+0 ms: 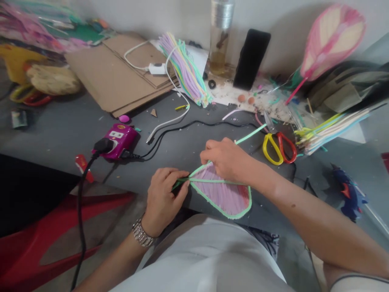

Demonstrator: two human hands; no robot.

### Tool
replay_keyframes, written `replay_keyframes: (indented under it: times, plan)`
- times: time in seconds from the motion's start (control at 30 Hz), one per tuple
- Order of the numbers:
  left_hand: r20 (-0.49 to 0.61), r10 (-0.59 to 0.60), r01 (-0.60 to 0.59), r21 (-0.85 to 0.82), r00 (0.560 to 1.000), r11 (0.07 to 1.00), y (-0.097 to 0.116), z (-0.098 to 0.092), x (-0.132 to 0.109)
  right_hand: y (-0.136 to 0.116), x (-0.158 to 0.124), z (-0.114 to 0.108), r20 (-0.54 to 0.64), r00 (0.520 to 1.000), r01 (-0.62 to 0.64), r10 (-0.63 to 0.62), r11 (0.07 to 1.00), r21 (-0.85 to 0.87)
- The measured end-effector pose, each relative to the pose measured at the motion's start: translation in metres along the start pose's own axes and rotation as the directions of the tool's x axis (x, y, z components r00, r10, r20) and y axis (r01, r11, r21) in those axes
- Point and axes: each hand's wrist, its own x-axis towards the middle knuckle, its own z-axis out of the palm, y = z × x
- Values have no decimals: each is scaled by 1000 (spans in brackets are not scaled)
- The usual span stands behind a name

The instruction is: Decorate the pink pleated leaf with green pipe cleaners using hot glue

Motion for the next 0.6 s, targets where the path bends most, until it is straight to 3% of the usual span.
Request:
replay_keyframes:
  times: [0.37,0.6]
  plan:
    - [10,16,-16,-16,1000,1000,-1,0,-1,0,9,3,40,999,16,-16,1000,-2]
    - [-4,56,-56,-11,998,998,-3,2,4,21,37,2,-102,994,16,-39,976,-215]
